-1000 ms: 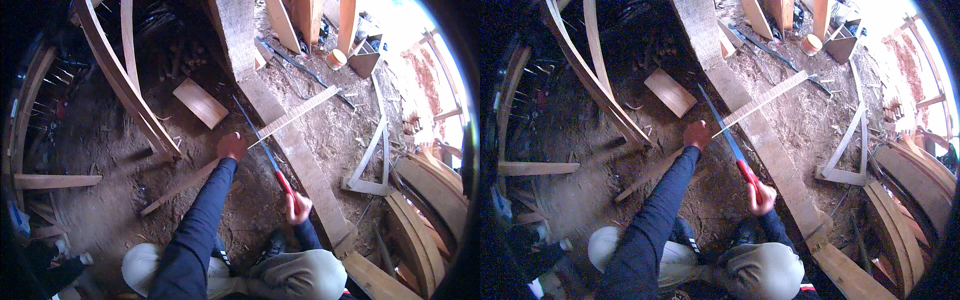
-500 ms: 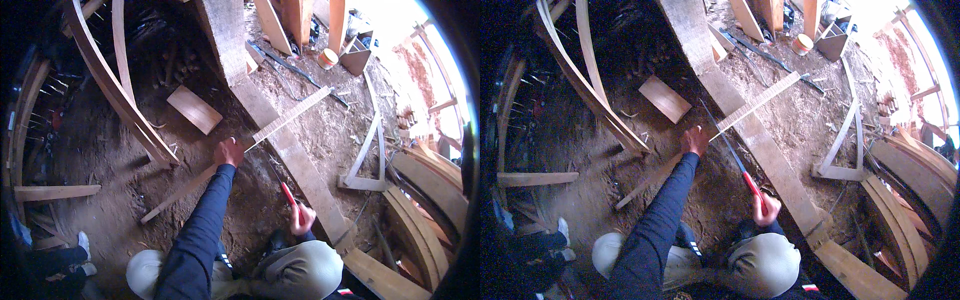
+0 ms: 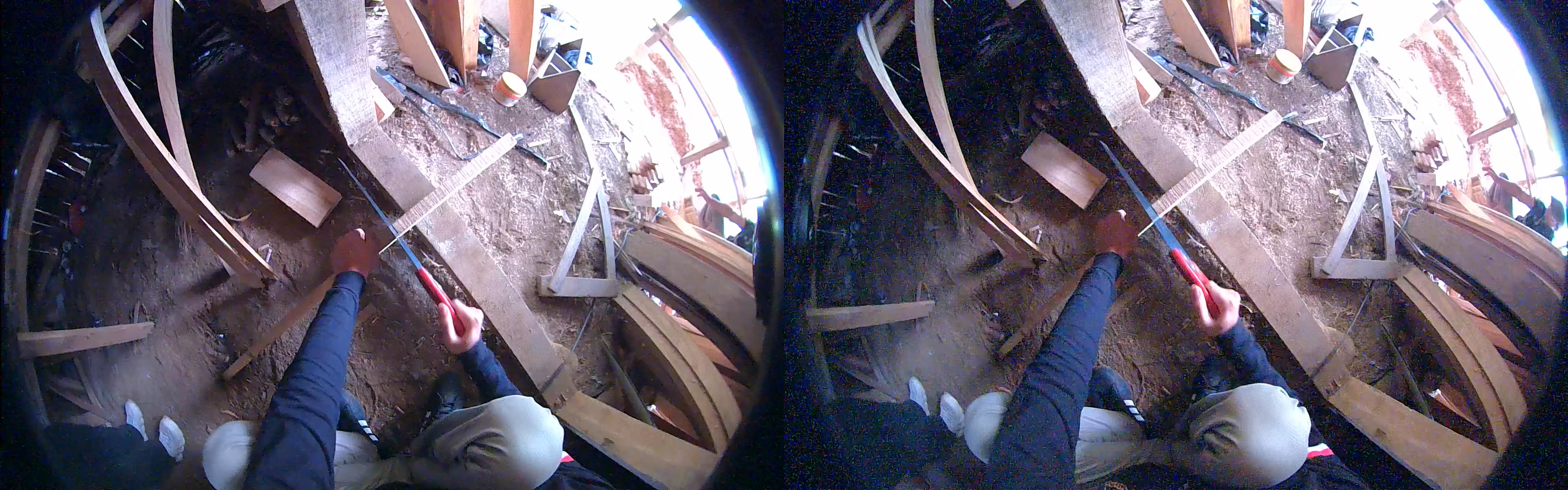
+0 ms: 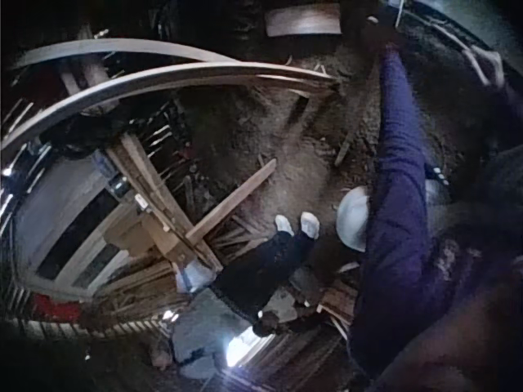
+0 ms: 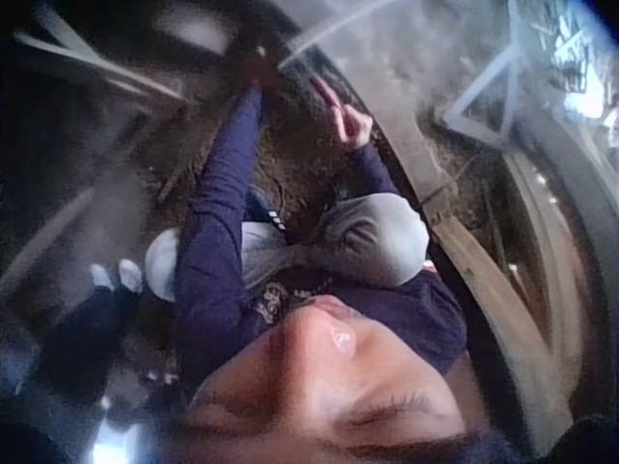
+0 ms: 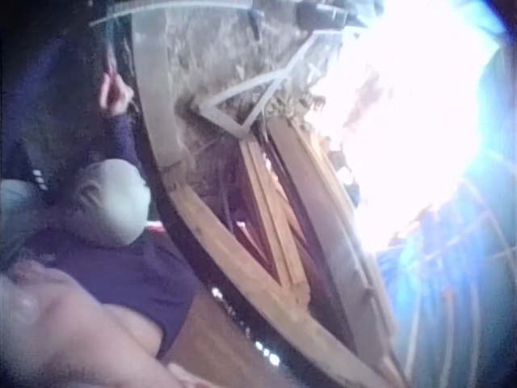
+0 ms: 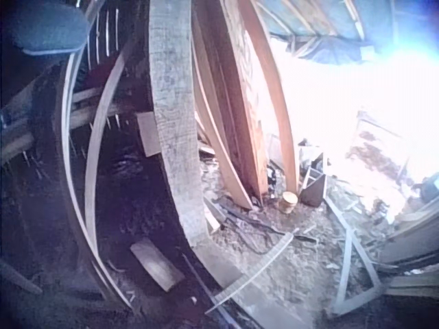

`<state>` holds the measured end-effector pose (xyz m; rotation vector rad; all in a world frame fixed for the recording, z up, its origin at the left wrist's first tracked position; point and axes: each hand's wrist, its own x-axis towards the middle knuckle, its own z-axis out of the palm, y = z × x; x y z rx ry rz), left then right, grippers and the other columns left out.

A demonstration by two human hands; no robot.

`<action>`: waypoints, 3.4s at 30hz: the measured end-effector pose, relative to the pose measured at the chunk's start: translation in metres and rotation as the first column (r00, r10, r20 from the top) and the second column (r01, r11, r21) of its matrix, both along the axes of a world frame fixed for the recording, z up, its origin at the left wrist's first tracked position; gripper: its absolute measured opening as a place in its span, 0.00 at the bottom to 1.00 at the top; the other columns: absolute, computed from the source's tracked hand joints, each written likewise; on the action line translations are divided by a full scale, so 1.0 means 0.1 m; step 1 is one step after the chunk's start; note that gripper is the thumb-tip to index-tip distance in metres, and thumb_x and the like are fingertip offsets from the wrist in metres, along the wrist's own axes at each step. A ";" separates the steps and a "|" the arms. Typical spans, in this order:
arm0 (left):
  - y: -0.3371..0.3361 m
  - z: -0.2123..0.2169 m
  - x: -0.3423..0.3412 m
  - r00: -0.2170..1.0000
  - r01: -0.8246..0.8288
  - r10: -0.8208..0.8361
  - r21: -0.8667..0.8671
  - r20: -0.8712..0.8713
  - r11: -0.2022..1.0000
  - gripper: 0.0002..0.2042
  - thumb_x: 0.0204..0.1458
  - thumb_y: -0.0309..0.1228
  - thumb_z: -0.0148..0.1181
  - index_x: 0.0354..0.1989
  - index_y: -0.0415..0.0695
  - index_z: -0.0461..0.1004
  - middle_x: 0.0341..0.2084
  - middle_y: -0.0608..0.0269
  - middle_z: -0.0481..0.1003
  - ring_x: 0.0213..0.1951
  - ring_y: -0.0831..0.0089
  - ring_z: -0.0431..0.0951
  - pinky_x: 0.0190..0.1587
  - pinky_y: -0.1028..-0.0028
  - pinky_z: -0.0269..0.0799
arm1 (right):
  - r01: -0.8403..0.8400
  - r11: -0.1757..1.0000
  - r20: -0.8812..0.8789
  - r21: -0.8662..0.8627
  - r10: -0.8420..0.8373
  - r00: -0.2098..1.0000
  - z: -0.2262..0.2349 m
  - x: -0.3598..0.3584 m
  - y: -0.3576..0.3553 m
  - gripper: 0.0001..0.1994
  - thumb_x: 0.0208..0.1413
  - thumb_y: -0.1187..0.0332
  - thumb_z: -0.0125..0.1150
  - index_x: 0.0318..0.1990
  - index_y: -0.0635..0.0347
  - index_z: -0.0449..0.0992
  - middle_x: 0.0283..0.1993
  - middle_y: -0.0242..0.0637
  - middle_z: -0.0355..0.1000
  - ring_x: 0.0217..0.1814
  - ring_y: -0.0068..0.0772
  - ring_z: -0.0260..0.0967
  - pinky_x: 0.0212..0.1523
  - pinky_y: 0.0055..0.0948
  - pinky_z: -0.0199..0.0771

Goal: The person uses a red hand saw to cut a long, thin strip of light-colored wood. They hold the wood steady with their left hand while sawing with their right hand, working in a cluttered workshop environment.

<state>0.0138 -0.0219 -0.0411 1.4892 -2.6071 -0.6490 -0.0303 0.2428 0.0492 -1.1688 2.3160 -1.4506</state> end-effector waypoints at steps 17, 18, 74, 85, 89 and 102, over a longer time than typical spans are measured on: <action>0.11 0.11 -0.14 0.993 0.021 -0.020 0.007 -0.113 1.000 0.18 0.53 0.42 0.47 0.28 0.42 0.79 0.32 0.41 0.77 0.35 0.46 0.79 0.40 0.55 0.75 | 0.149 0.987 -0.114 0.060 -0.141 0.983 0.16 0.43 0.67 0.08 0.51 0.74 0.58 0.21 0.60 0.71 0.11 0.39 0.59 0.09 0.36 0.60 0.15 0.33 0.56; -0.06 0.02 -0.02 0.994 0.073 -0.077 -0.053 -0.075 0.996 0.18 0.53 0.41 0.47 0.28 0.42 0.79 0.31 0.41 0.77 0.35 0.46 0.79 0.40 0.55 0.75 | 0.167 0.986 -0.041 0.011 -0.167 0.985 0.17 0.46 0.44 0.16 0.53 0.69 0.57 0.16 0.59 0.62 0.11 0.41 0.53 0.09 0.42 0.55 0.15 0.35 0.50; -0.02 0.43 0.02 0.997 -0.052 0.060 0.154 -0.044 0.987 0.21 0.51 0.45 0.46 0.32 0.38 0.79 0.33 0.39 0.77 0.39 0.46 0.79 0.45 0.54 0.74 | 0.057 0.998 -0.220 -0.019 -0.060 0.974 0.04 0.19 0.22 0.09 0.53 0.74 0.58 0.22 0.61 0.70 0.12 0.38 0.61 0.09 0.32 0.58 0.15 0.29 0.57; -0.15 0.40 -0.06 0.999 -0.045 0.047 0.132 -0.012 0.990 0.20 0.50 0.43 0.48 0.33 0.39 0.80 0.34 0.40 0.77 0.39 0.46 0.78 0.45 0.56 0.74 | 0.136 0.990 0.073 -0.050 -0.132 0.989 -0.12 0.21 0.34 0.16 0.56 0.69 0.56 0.17 0.60 0.63 0.11 0.37 0.53 0.09 0.29 0.53 0.14 0.29 0.51; -0.06 0.46 -0.09 0.999 -0.035 0.035 0.102 0.003 0.994 0.18 0.51 0.42 0.48 0.35 0.43 0.80 0.36 0.41 0.77 0.40 0.47 0.78 0.46 0.55 0.74 | 0.151 0.984 0.011 -0.092 -0.151 0.989 0.02 0.24 0.39 0.16 0.56 0.71 0.56 0.17 0.59 0.62 0.10 0.35 0.55 0.09 0.26 0.54 0.14 0.27 0.52; -0.07 0.33 -0.08 0.999 -0.032 0.034 0.075 -0.026 0.997 0.19 0.53 0.44 0.46 0.33 0.43 0.79 0.35 0.44 0.77 0.39 0.47 0.79 0.44 0.56 0.75 | 0.102 0.995 0.109 -0.007 -0.101 0.989 0.15 0.10 -0.03 0.13 0.56 0.73 0.55 0.19 0.62 0.65 0.12 0.39 0.55 0.10 0.33 0.55 0.15 0.31 0.50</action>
